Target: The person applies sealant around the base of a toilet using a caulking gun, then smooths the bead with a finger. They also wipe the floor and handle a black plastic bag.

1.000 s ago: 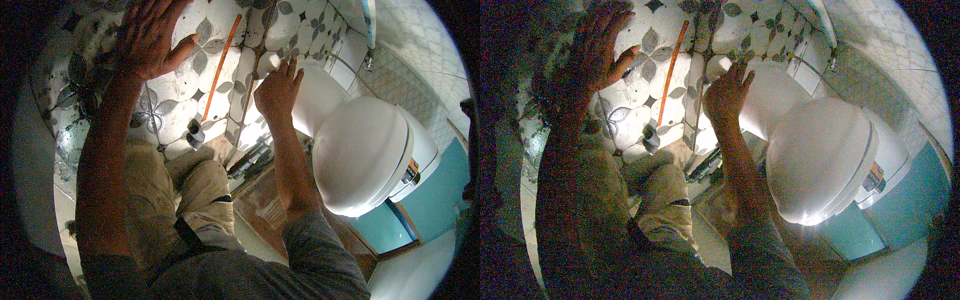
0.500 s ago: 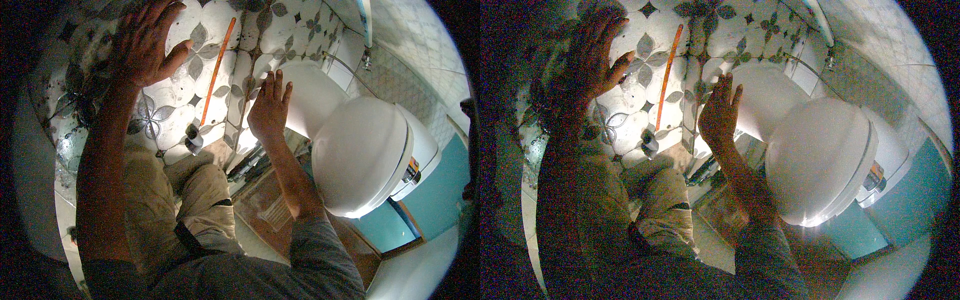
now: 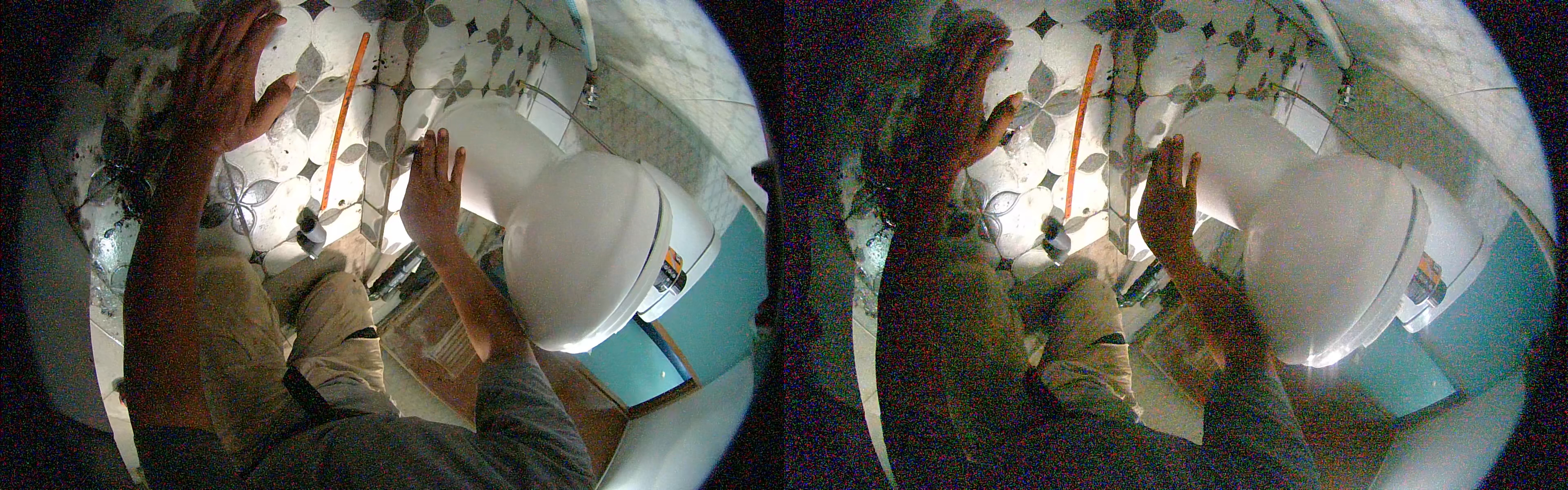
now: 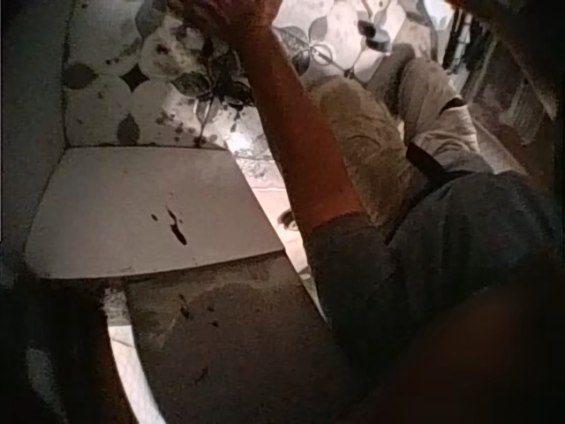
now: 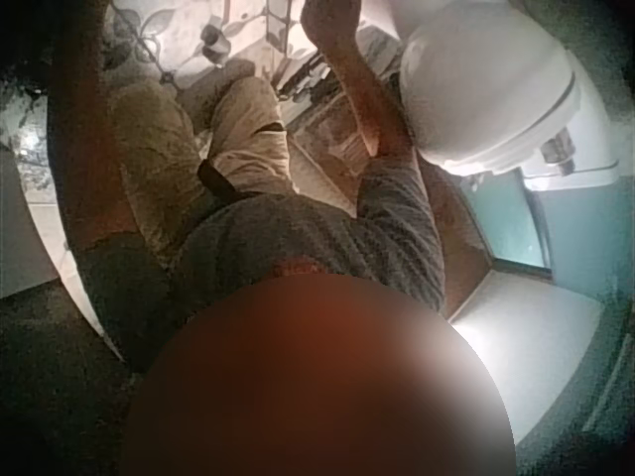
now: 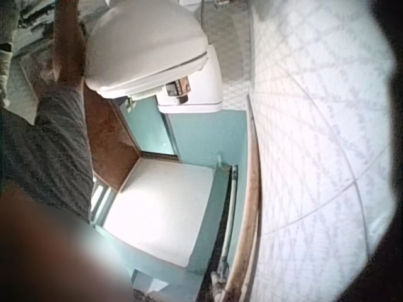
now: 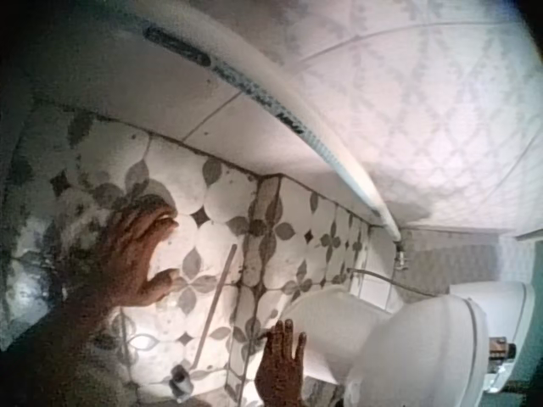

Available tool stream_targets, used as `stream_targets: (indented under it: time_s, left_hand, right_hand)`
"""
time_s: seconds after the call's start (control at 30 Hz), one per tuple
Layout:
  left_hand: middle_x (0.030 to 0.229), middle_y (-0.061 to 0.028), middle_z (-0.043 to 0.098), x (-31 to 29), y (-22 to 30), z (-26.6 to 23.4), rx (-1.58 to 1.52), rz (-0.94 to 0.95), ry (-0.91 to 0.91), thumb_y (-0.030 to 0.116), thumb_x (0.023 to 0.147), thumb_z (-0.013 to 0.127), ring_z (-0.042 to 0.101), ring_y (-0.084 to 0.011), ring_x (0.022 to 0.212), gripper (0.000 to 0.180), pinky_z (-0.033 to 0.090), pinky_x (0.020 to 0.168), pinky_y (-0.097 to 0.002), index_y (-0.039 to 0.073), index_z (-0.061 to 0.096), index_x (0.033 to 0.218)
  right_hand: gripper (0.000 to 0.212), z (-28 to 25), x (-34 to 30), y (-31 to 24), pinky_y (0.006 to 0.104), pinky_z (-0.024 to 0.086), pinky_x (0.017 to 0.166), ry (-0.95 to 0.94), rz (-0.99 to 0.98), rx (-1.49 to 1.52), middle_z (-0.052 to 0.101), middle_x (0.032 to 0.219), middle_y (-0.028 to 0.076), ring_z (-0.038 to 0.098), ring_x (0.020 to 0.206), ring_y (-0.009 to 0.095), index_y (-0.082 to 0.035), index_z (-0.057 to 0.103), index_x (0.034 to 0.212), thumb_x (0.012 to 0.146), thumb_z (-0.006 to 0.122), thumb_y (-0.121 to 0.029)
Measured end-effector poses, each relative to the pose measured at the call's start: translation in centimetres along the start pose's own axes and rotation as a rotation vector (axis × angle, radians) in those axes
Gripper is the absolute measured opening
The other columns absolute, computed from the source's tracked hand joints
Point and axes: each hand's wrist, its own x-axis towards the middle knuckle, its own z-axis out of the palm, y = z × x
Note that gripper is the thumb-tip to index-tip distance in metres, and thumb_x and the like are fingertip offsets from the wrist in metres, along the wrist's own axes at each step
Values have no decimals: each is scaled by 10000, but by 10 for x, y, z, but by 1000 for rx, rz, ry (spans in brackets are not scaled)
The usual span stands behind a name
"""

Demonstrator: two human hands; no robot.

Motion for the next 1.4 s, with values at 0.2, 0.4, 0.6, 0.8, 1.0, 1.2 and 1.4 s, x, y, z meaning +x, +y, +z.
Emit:
stream_targets:
  time_s: [0.2, 0.4, 0.6, 0.8, 1.0, 1.2, 1.4]
  left_hand:
    - [1582, -216, 479, 1, -1, -10, -44, 42, -24, 318, 900, 794, 410, -435, 1501, 692, 318, 1264, -545, 66, 534, 1489]
    - [1562, -199, 515, 0, 0, -1, -44, 80, 85, 317, 909, 789, 436, -429, 1478, 668, 325, 1258, -538, 80, 548, 1485]
    - [1468, -203, 565, -3, 7, -7, 28, 12, 79, 552, 947, 600, 530, -430, 1359, 677, 372, 1158, -599, 24, 602, 1371]
    - [1475, -192, 552, -2, 9, -13, -38, -50, -3, 451, 856, 685, 523, -421, 1356, 681, 376, 1159, -589, 28, 591, 1382]
    - [1485, -194, 544, -2, 9, -9, -46, -37, 37, 481, 871, 668, 523, -420, 1351, 682, 384, 1141, -589, 26, 593, 1374]
    - [1484, -201, 546, -2, 8, -12, -36, -42, 3, 502, 884, 653, 520, -424, 1354, 686, 381, 1140, -594, 28, 595, 1376]
    - [1458, -210, 562, -1, 8, -11, -9, 10, 52, 525, 929, 604, 532, -431, 1337, 666, 387, 1133, -597, 20, 600, 1363]
  right_hand:
    - [635, -22, -19, 5, 698, 107, 1287, -59, -1, 123, 334, 1672, 316, 161, 1613, 507, 48, 569, 1462, 849, 568, -121]
    - [616, -18, 15, 29, 715, 171, 1255, 173, 120, 63, 386, 1612, 310, 235, 1569, 545, -14, 640, 1394, 798, 642, -167]
    - [565, -3, 52, 52, 698, 245, 1227, 138, 128, -47, 436, 1554, 301, 289, 1543, 528, -8, 662, 1377, 832, 631, -151]
    - [576, -4, 50, 39, 695, 240, 1234, 106, 51, -76, 444, 1530, 289, 286, 1542, 521, 21, 638, 1387, 836, 611, -147]
    - [572, -6, 33, 20, 667, 192, 1277, 85, 27, -46, 447, 1529, 269, 266, 1561, 489, 68, 604, 1389, 854, 597, -136]
    - [540, -11, 24, 8, 692, 109, 1290, -12, -29, -56, 451, 1576, 333, 222, 1592, 506, 162, 559, 1376, 912, 495, -109]
    - [520, 1, 9, 0, 647, 111, 1306, -14, -80, -199, 475, 1568, 292, 247, 1599, 442, 145, 600, 1365, 929, 526, -128]
